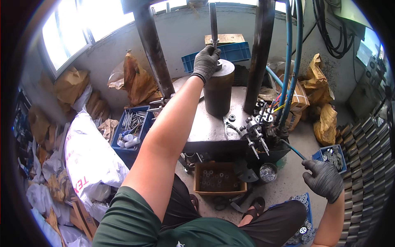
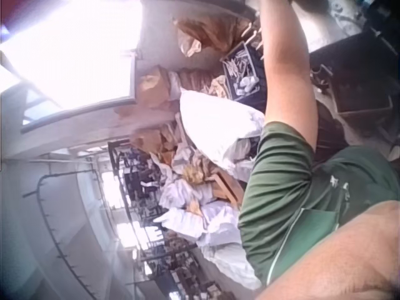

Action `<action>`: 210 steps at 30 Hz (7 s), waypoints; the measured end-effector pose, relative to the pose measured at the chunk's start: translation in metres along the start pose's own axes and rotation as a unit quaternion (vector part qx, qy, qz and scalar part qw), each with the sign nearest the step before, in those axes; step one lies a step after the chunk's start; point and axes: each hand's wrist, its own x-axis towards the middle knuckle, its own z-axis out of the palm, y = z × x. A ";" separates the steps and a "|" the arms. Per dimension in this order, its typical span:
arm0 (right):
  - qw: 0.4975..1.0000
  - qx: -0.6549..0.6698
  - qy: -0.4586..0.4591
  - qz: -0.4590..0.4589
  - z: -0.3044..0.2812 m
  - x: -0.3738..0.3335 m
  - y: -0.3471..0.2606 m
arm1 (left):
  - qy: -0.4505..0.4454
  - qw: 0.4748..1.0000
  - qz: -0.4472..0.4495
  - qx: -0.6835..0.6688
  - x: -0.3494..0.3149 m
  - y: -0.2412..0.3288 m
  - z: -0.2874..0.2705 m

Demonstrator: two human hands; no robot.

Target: Using a hydraulic or pneumatic press to assemble or shape small metal mechanical components in a manufacturing setting.

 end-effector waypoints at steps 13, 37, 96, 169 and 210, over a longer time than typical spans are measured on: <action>0.998 0.035 -0.003 0.052 0.059 -0.049 -0.003 | 0.019 0.999 0.015 0.039 0.003 -0.003 0.003; 0.994 -0.036 0.078 0.066 0.067 -0.050 -0.011 | 0.020 1.000 0.004 0.020 -0.008 0.012 -0.003; 0.997 -0.002 -0.069 0.024 0.061 -0.048 -0.006 | 0.030 0.996 0.044 0.078 0.006 -0.012 0.005; 0.989 -0.008 -0.144 0.039 0.038 -0.031 -0.003 | -0.084 0.974 -0.037 -0.206 0.013 -0.018 -0.007; 0.920 -0.081 0.383 0.002 -0.066 0.170 0.033 | -0.083 0.966 -0.024 -0.242 0.013 -0.027 0.000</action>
